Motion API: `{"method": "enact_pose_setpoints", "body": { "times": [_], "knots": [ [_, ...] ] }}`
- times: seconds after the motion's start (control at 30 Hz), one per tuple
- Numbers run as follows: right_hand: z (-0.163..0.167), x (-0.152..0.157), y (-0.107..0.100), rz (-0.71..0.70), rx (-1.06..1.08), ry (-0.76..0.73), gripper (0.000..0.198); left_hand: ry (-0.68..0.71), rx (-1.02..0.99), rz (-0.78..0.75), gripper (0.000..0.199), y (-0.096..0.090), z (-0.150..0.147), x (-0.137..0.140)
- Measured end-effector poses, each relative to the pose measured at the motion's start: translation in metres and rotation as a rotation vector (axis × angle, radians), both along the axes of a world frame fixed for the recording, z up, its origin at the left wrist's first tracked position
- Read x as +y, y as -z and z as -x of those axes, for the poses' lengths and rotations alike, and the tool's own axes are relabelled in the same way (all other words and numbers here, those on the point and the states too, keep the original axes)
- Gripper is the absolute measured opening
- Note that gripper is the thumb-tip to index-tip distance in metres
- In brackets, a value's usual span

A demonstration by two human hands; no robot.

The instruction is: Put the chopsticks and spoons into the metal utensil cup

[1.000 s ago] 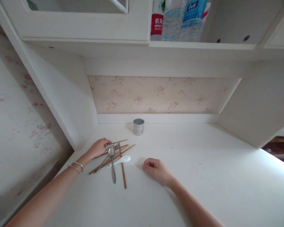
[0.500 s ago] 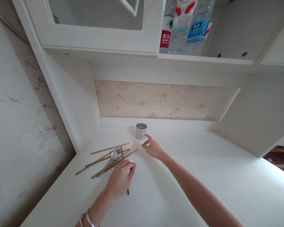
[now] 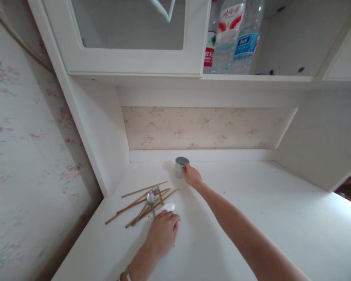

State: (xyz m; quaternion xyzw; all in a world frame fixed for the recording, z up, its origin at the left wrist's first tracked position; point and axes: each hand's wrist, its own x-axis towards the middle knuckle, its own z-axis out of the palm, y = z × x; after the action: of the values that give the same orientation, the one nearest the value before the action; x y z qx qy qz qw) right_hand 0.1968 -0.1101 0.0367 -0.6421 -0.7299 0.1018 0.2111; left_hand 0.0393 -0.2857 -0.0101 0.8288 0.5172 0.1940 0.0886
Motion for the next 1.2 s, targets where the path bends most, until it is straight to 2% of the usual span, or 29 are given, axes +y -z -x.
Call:
{"method": "enact_pose_setpoints", "body": {
  "times": [0.13,0.27,0.4,0.57,0.7,0.83,1.0,1.1,1.2],
  "knots": [
    [-0.01,-0.018,-0.007,-0.08,0.049,0.003,0.032,0.009,-0.015,0.01,0.024,-0.001,0.001,-0.001],
    [-0.026,-0.048,-0.011,-0.14,0.118,-0.057,0.028,0.008,-0.016,0.005,0.024,0.0,0.002,-0.001],
    [-0.044,-0.091,-0.005,-0.191,0.241,-0.147,0.027,0.011,-0.024,0.001,0.025,0.003,0.0,-0.001],
    [-0.059,-0.138,0.007,-0.174,0.272,-0.174,0.029,-0.01,-0.036,0.008,0.026,0.002,-0.004,-0.001],
    [-0.063,-0.155,0.014,-0.153,0.235,-0.191,0.028,-0.033,-0.058,0.013,0.027,-0.003,-0.007,-0.002],
    [-0.063,-0.156,0.02,-0.164,0.188,-0.256,0.028,-0.144,-0.193,-0.009,0.031,-0.01,-0.003,0.001],
    [-0.066,-0.155,0.029,-0.217,0.232,-0.306,0.029,-0.325,-0.348,-0.004,0.035,-0.025,0.029,0.021],
    [-0.07,-0.159,0.035,-0.258,0.282,-0.316,0.033,-0.398,-0.242,-0.011,0.037,-0.036,0.061,0.045],
    [-0.074,-0.163,0.039,-0.322,0.33,-0.318,0.031,-0.387,-0.089,-0.02,0.035,-0.041,0.094,0.076]
  ]
}}
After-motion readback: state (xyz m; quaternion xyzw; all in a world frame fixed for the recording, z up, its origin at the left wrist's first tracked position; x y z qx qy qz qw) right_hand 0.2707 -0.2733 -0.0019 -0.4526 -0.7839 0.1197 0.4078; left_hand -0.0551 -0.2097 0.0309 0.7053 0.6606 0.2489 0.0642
